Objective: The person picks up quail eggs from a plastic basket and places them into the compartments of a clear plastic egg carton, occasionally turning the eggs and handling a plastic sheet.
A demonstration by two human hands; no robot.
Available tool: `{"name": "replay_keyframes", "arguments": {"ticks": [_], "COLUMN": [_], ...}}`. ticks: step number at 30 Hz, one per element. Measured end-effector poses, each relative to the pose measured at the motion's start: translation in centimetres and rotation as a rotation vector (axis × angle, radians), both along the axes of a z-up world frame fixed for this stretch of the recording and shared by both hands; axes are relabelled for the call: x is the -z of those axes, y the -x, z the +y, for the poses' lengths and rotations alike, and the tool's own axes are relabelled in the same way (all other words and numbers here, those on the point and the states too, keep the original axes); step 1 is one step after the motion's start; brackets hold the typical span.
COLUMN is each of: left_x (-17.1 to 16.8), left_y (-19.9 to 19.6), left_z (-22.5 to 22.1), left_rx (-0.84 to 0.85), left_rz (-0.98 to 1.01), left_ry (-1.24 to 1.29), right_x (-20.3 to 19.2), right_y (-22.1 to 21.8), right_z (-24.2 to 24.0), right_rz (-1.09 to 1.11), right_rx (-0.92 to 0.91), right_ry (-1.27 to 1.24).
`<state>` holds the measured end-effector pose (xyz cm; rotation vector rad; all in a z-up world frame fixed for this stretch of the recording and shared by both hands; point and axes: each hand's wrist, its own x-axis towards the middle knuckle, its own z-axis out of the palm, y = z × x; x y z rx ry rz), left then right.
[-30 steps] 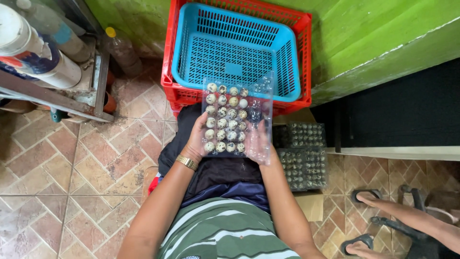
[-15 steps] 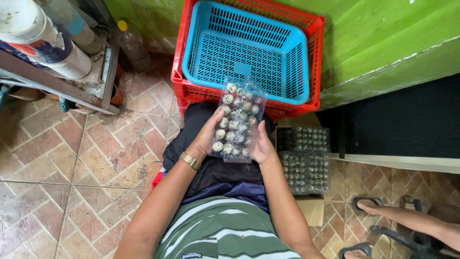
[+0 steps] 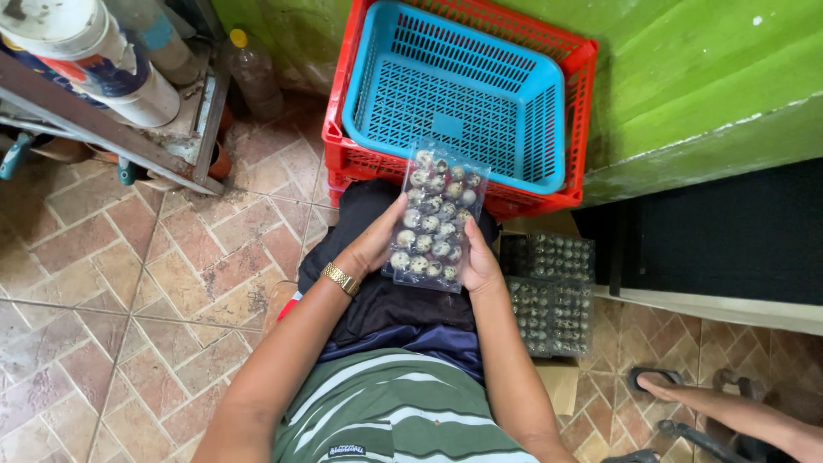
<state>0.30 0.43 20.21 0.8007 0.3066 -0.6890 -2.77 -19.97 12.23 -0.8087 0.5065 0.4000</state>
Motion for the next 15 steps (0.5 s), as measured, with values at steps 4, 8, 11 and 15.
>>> {"name": "replay_keyframes", "arguments": {"ticks": [4,8,11,15], "left_x": [1.8,11.8,9.5,5.5], "left_y": [-0.6,-2.5,-1.4,-1.1], "left_z": [1.7,2.6,4.3,4.9], "left_rx": [0.112,0.196,0.325,0.087], "left_rz": [-0.258,-0.579,-1.272,-1.575], "left_ry": [-0.060,-0.836,-1.637,-1.721], "right_x": [1.6,1.6,2.4,2.6], "right_y": [0.1,0.2,-0.1,-0.1], "right_z": [-0.4,-1.4,-2.7,-2.7], "right_rz": [0.026,0.005,0.009,-0.023], "right_rx": [0.022,0.022,-0.006,-0.011], "right_ry": [-0.025,0.000,0.027,0.081]}}
